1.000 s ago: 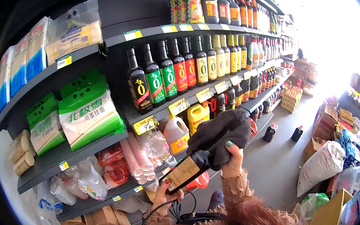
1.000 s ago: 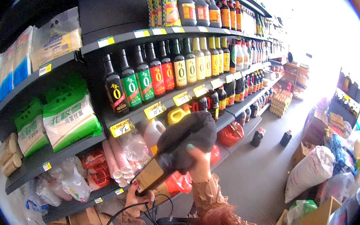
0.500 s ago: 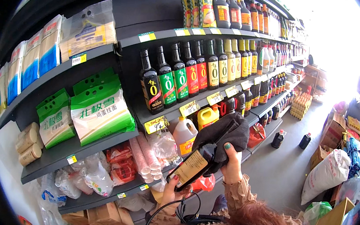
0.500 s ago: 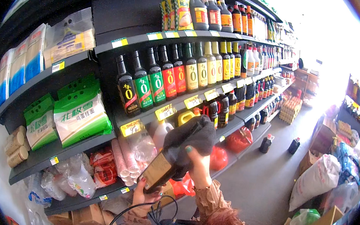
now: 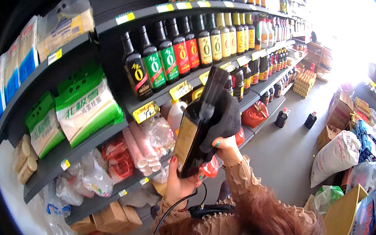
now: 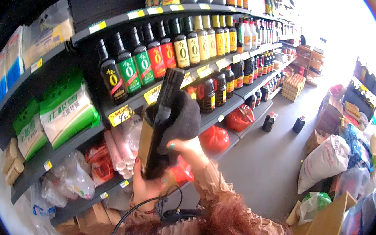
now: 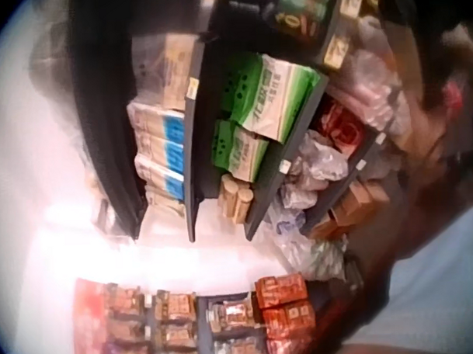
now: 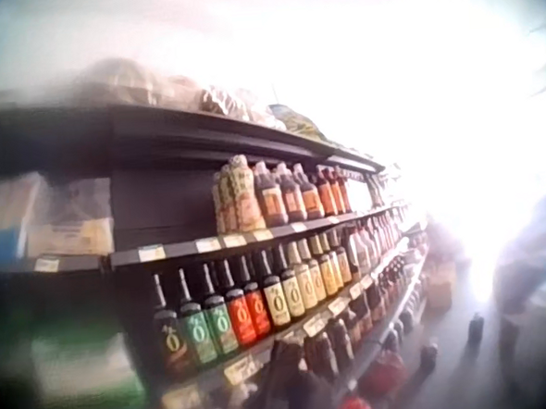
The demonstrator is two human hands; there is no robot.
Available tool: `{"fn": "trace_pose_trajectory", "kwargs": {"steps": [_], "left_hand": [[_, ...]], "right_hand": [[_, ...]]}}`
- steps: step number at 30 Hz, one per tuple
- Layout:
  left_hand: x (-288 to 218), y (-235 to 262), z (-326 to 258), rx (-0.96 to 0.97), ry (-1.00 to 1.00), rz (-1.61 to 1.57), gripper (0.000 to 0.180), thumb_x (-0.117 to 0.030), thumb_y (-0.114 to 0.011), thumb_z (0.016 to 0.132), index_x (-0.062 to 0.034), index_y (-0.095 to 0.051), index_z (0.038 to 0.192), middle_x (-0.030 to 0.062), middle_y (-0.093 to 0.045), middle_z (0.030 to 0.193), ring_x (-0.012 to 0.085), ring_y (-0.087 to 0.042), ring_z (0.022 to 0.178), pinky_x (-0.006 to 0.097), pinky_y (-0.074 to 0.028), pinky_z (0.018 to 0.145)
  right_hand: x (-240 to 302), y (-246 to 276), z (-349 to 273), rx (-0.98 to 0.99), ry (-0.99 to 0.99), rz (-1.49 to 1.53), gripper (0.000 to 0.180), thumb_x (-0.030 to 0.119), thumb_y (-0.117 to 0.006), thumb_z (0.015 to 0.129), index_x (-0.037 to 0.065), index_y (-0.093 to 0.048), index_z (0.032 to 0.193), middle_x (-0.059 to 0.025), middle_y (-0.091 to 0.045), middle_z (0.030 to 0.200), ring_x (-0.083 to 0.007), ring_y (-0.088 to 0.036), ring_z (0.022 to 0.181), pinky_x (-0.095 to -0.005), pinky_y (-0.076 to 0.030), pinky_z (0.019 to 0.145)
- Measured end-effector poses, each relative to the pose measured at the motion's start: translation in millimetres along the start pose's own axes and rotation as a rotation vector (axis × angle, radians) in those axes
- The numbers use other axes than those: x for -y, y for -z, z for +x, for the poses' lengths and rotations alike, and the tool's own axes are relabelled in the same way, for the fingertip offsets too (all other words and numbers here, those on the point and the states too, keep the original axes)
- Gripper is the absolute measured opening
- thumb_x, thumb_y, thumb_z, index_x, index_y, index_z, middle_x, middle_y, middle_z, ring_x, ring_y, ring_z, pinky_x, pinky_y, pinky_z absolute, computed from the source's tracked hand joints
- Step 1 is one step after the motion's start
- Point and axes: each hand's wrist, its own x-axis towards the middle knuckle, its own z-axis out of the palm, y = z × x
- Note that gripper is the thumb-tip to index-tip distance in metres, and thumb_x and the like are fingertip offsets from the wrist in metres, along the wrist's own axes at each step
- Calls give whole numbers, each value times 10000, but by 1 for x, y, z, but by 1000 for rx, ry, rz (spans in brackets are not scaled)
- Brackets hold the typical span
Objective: The person wipes the labels and surfaces of various bottles and packages on store shelves using a dark cloth. They handle items one at a time, picking them up, wiping them, and placing them back on the shelf.
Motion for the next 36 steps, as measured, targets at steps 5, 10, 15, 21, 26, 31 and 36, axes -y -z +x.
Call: {"fn": "trace_pose_trajectory", "kwargs": {"steps": [5, 10, 15, 21, 26, 31, 36], "left_hand": [[8, -6, 5, -205, -156, 4, 474, -491, -409, 882, -94, -505, 1123, 72, -615, 901, 164, -584, 681, 270, -407, 497], [17, 16, 7, -354, -651, 398, 416, -184, -555, 846, -45, -380, 1198, 88, -512, 1056, 161, -532, 901, 337, -465, 756], [13, 10, 4, -574, -967, 991, 681, -20, -710, 670, -11, -273, 1193, 92, -441, 1039, 157, -465, 920, 272, -403, 810], [-22, 7, -7, -401, -904, 1220, 606, -197, -705, 711, 5, -358, 1166, 138, -403, 1132, 218, -414, 1052, 337, -329, 926], [-77, -15, 22, -254, -674, 978, 650, -319, -677, 758, 29, -376, 1216, 169, -439, 1210, 238, -404, 1147, 331, -268, 999], [-127, -20, 92, 105, -52, 684, 387, -227, -557, 858, 13, -484, 1152, 103, -611, 968, 157, -589, 860, 272, -458, 767], [-106, -31, 88, 103, -264, 761, 232, -156, -529, 871, 20, -497, 1019, 100, -591, 860, 182, -579, 825, 282, -456, 763]], "right_hand": [[-31, -12, -12, 27, 19, 41, 715, 140, -784, 557, -4, -416, 1152, -74, -503, 1078, -193, -487, 989, -293, -391, 855], [-13, -46, -33, 9, -245, -141, 397, 51, -719, 652, -5, -550, 1008, -53, -592, 942, -164, -569, 853, -283, -471, 747], [-24, -56, -36, 6, -324, 25, 457, 30, -634, 697, -25, -475, 1123, -97, -562, 1046, -207, -556, 938, -328, -455, 828], [-36, -50, -20, -3, -231, 300, 486, 112, -584, 726, -49, -448, 1164, -143, -573, 1074, -254, -579, 957, -379, -463, 871], [-54, -41, -28, -20, -432, 397, 518, 194, -595, 719, -80, -472, 1140, -173, -587, 1061, -278, -601, 925, -391, -475, 866], [-66, -11, -38, 28, -744, 454, 481, 217, -610, 683, -49, -541, 1078, -143, -613, 1016, -247, -598, 897, -348, -466, 844], [-73, 23, -44, 100, -671, 296, 530, 171, -600, 697, -11, -462, 1175, -88, -595, 1038, -196, -580, 893, -325, -464, 806]]}}
